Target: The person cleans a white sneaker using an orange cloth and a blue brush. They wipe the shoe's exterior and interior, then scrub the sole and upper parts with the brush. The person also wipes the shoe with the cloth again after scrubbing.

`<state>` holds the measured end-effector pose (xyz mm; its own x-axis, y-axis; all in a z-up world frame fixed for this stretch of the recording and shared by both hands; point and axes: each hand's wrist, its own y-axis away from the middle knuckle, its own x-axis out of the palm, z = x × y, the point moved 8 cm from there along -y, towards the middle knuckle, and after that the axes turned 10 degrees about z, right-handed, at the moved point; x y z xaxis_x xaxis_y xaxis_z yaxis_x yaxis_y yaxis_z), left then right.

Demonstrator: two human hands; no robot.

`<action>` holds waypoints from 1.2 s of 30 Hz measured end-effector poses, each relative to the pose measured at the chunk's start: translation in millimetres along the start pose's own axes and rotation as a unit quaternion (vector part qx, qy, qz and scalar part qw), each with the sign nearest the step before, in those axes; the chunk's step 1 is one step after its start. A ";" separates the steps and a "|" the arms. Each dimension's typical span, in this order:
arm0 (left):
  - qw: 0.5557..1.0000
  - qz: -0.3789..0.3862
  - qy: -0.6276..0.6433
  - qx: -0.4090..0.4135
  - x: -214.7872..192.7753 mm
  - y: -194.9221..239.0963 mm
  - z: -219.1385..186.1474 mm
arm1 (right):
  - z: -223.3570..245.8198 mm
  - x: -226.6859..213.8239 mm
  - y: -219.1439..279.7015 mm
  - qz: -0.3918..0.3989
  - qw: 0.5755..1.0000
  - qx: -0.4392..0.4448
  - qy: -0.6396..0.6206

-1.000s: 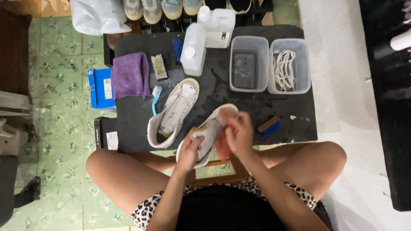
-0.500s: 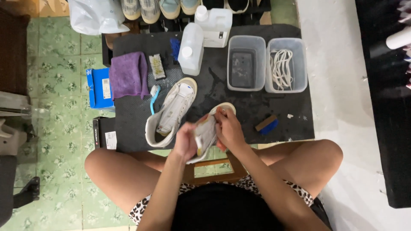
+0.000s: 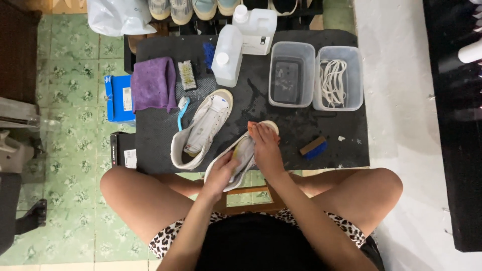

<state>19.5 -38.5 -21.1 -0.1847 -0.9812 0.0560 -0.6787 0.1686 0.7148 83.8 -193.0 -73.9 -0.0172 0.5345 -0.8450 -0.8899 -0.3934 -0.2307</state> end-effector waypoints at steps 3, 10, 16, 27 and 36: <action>0.991 -0.092 0.064 0.079 -26.4 -68.4 85.9 | -10.6 11.1 5.7 -0.016 1.000 0.002 0.003; 0.958 -0.007 0.285 0.031 -14.4 -23.8 -21.2 | -26.9 -14.8 15.6 0.026 0.999 0.046 -0.001; 0.965 0.157 0.198 0.075 3.5 -45.8 -58.6 | -56.1 -36.3 16.1 0.046 0.986 0.157 0.017; 0.940 -0.084 -0.316 0.094 -22.1 -34.1 -63.4 | -39.5 -35.1 9.0 0.001 0.991 0.132 -0.001; 0.951 -0.044 -0.283 0.115 -22.6 -67.2 -42.7 | -1.5 -60.1 4.1 -0.079 0.993 0.079 -0.036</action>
<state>99.6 -31.8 -40.7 -0.4297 -0.7952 -0.4278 -0.8347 0.1691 0.5242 82.0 -227.9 -24.8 0.1000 0.6352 -0.7658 -0.9443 -0.1820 -0.2743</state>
